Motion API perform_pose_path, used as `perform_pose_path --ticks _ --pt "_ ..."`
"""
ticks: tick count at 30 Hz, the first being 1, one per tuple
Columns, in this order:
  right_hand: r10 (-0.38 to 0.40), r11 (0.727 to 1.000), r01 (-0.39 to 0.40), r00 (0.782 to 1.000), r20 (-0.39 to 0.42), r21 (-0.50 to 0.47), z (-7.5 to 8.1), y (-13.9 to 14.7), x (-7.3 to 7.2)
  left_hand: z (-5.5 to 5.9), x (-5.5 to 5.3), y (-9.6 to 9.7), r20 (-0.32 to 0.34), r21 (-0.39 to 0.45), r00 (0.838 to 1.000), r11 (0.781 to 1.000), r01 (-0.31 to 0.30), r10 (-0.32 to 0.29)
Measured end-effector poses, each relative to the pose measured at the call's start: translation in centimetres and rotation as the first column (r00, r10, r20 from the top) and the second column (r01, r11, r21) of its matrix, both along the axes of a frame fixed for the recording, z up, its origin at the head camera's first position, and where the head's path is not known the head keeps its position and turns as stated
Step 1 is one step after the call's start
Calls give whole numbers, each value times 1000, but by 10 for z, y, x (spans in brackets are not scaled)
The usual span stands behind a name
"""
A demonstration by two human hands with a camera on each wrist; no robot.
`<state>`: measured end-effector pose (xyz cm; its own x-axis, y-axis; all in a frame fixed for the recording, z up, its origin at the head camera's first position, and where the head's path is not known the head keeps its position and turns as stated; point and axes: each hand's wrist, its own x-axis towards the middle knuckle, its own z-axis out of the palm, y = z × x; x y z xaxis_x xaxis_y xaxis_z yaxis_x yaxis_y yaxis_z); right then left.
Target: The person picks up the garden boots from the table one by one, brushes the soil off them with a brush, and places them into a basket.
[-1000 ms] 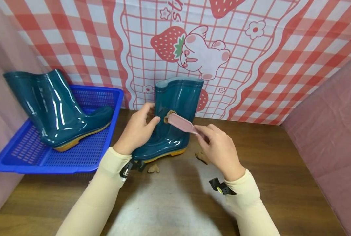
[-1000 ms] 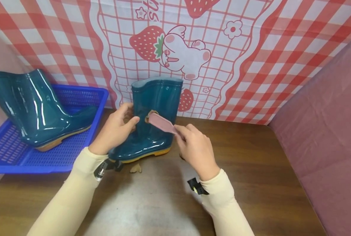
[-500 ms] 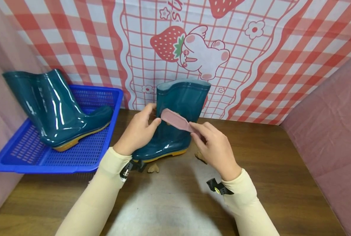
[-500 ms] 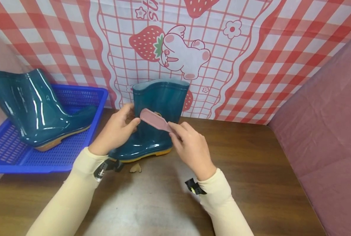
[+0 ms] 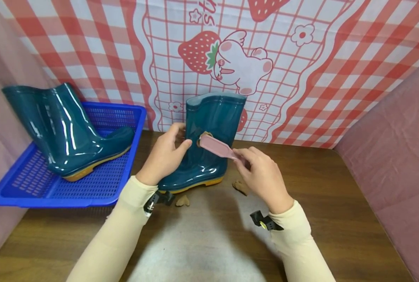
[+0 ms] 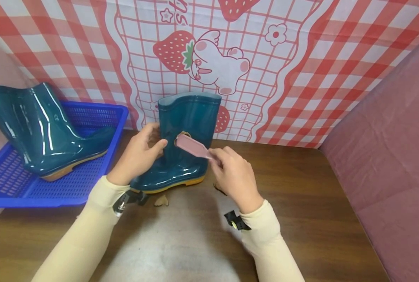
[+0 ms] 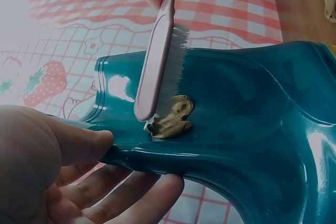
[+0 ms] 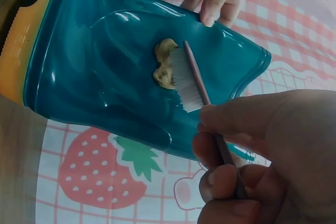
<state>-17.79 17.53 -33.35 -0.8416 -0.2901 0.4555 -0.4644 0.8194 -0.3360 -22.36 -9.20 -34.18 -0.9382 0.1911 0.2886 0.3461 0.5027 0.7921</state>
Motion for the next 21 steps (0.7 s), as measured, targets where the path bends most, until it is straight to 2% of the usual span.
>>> perform_pose_path --ticks 5,12,21 --pt "0 1000 0 1000 -28 3 2 2 1 0 0 0 -6 -1 1000 1000 -1 1" --pt "88 995 -91 991 -101 -30 -3 -6 1 0 3 0 -35 1 999 1000 30 -30" --pt "22 1000 -22 999 -37 -12 -5 -6 -1 1 1 0 -21 10 999 1000 25 -25"
